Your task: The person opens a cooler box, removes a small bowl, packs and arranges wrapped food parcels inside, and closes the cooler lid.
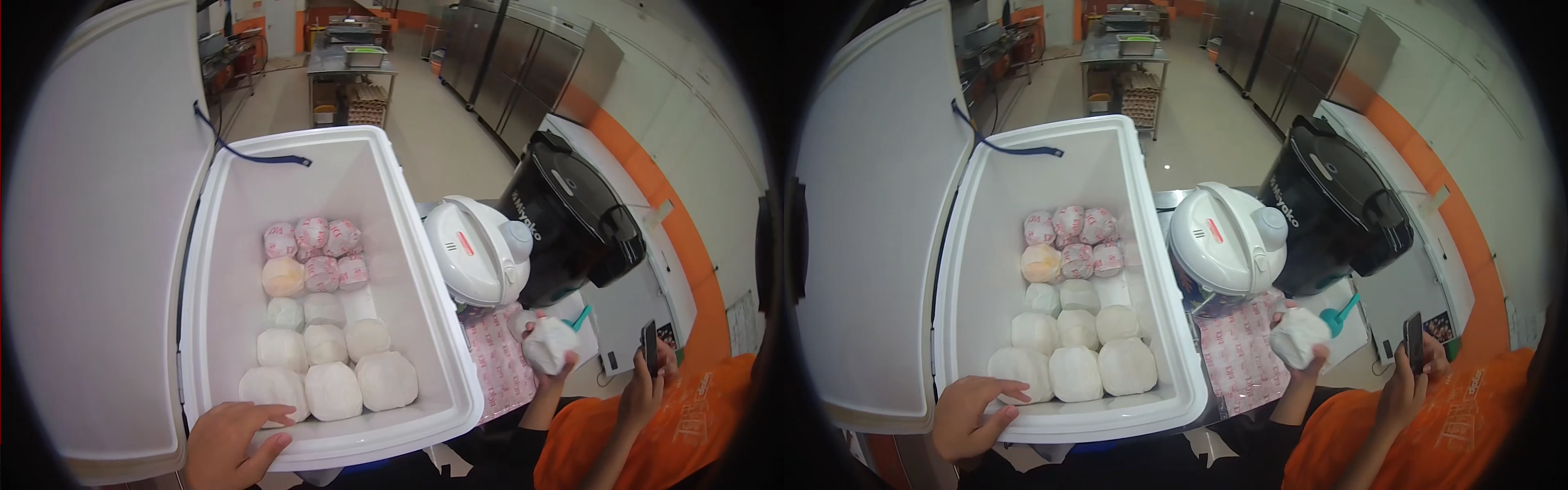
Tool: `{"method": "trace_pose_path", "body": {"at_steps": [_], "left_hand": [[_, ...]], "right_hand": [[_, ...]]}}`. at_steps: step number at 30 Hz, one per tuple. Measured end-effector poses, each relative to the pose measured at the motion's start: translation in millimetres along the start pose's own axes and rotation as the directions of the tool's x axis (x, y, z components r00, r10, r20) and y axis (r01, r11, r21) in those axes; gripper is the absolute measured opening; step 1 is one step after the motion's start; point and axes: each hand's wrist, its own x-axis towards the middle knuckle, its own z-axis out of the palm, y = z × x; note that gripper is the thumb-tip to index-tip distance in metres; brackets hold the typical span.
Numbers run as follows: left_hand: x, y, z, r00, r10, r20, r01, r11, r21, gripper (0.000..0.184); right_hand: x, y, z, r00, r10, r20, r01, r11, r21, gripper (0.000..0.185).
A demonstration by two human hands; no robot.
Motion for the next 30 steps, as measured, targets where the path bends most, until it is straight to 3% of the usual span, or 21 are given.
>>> {"method": "trace_pose_path", "body": {"at_steps": [1, 3, 5, 7, 8, 9, 11, 15, 17, 20, 23, 26, 30], "left_hand": [[-1.0, 0.0, -0.8, 1.0, 0.002, 0.002, -0.002, 1.0, 0.009, 0.026], [-2.3, 0.2, -1.0, 1.0, 0.005, -0.013, -0.005, 1.0, 0.011, 0.026], [-5.4, -5.3, -0.5, 0.999, 0.022, -0.031, -0.022, 1.0, 0.014, 0.026], [-6.9, -14.3, 0.7, 0.997, 0.05, -0.054, -0.049, 0.999, 0.019, 0.026], [-7.5, -17.7, 2.0, 0.995, 0.063, -0.079, -0.062, 0.998, 0.012, 0.026], [-7.7, -20.0, 4.0, 0.992, 0.075, -0.103, -0.075, 0.997, 0.005, 0.027], [-9.2, -22.4, 6.6, 0.988, 0.09, -0.129, -0.09, 0.996, 0.004, 0.028], [-11.3, -22.6, 4.6, 0.986, 0.092, -0.141, -0.093, 0.996, 0.002, 0.027], [-11.0, -22.8, 3.9, 0.985, 0.1, -0.142, -0.102, 0.995, -0.007, 0.027], [-12.1, -21.0, 1.0, 0.993, 0.069, -0.1, -0.067, 0.997, 0.023, 0.028], [-11.8, -22.3, 1.2, 0.992, 0.078, -0.099, -0.076, 0.997, 0.028, 0.029], [-11.8, -22.3, 2.1, 0.99, 0.094, -0.108, -0.093, 0.996, 0.017, 0.028], [-11.0, -16.1, 1.5, 0.984, 0.121, -0.128, -0.119, 0.993, 0.021, 0.027]], "right_hand": [[7.4, -9.4, 24.8, 0.989, -0.032, 0.143, 0.034, 0.999, -0.01, 0.097], [29.4, -24.7, 86.3, 0.907, 0.1, 0.409, -0.037, 0.987, -0.159, 0.098], [54.9, -24.7, 152.2, 0.793, 0.22, 0.568, -0.004, 0.934, -0.357, 0.095], [87.3, -9.8, 207.7, 0.639, 0.426, 0.641, 0.213, 0.702, -0.679, 0.088], [103.2, 8.6, 232.9, 0.556, 0.527, 0.643, 0.351, 0.552, -0.756, 0.085], [114.7, 31.3, 257.0, 0.482, 0.626, 0.612, 0.49, 0.387, -0.781, 0.082], [126.3, 92.2, 281.0, 0.397, 0.78, 0.483, 0.597, 0.18, -0.782, 0.076], [131.4, 211.5, 269.6, 0.234, 0.97, 0.065, 0.747, -0.136, -0.651, 0.103], [126.5, 244.7, 245.7, 0.188, 0.982, 0.03, 0.766, -0.127, -0.63, 0.105], [115.6, 282.9, 210.9, 0.22, 0.969, -0.111, 0.776, -0.243, -0.583, 0.109], [112.7, 279.2, 214.5, 0.053, 0.947, -0.318, 0.668, -0.27, -0.693, 0.109], [121.4, 277.0, 207.6, -0.053, 0.959, -0.277, 0.575, -0.197, -0.794, 0.104], [113.8, 278.9, 210.2, 0.045, 0.97, -0.238, 0.504, -0.228, -0.833, 0.099]]}}
